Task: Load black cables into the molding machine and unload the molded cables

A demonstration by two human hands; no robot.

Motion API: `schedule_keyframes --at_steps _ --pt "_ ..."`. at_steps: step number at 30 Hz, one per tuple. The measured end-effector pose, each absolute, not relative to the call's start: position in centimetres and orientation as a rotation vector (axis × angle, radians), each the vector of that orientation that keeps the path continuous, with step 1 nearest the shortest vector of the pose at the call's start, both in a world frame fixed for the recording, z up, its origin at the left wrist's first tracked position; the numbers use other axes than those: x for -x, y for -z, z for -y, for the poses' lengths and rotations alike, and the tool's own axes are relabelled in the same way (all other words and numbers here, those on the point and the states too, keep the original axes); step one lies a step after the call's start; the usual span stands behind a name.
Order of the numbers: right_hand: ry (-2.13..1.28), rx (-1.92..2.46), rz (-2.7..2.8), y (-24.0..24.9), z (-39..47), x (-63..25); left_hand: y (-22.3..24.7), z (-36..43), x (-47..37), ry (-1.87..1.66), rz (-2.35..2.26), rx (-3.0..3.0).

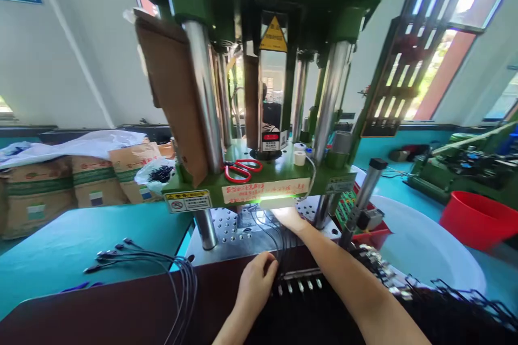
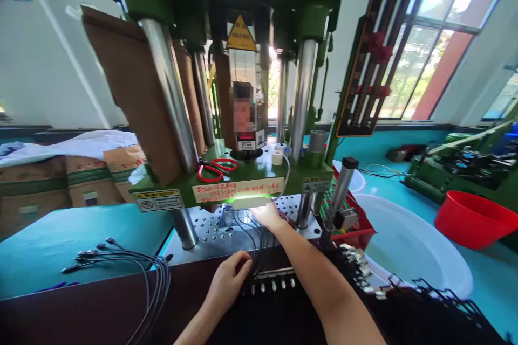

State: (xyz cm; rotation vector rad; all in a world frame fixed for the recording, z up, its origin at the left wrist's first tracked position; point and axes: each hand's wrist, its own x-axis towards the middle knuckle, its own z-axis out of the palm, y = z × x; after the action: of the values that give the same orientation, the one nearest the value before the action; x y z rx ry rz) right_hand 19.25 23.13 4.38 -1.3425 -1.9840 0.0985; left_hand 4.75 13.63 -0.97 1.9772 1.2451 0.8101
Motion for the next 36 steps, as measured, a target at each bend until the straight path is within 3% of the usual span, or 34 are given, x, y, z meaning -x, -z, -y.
schedule_keyframes --at_steps 8,14,16,18,23,27,32,36 --pt "-0.095 1.345 1.94 -4.1 -3.9 -25.0 2.1 -14.5 -3.9 -0.899 -1.115 -1.814" --pt "0.913 2.148 1.171 -3.1 10.5 -41.5 2.0 -17.4 -4.5 -1.12 -1.159 -0.914" --pt "0.857 2.304 1.077 -2.2 13.1 -45.9 1.3 -18.8 -5.2 -1.101 -1.11 -0.66" --pt "0.589 2.415 1.046 -1.6 14.4 -48.3 0.5 -20.1 -6.2 -1.039 -1.046 -0.47" --pt "0.031 2.357 0.937 -3.1 13.0 -48.4 -0.2 -21.6 -9.0 -0.895 -0.845 -0.344" --pt "0.236 2.264 1.2 -6.1 8.6 -43.8 0.9 -21.6 -9.8 -0.847 -0.691 -0.349" --pt "-0.247 1.725 1.871 -7.4 -3.0 -32.8 1.1 -21.4 -9.5 -0.815 -0.549 -0.35" --pt "-0.289 1.473 1.88 -6.3 -15.1 -25.9 0.4 -21.1 -9.3 -0.772 -0.523 -0.335"
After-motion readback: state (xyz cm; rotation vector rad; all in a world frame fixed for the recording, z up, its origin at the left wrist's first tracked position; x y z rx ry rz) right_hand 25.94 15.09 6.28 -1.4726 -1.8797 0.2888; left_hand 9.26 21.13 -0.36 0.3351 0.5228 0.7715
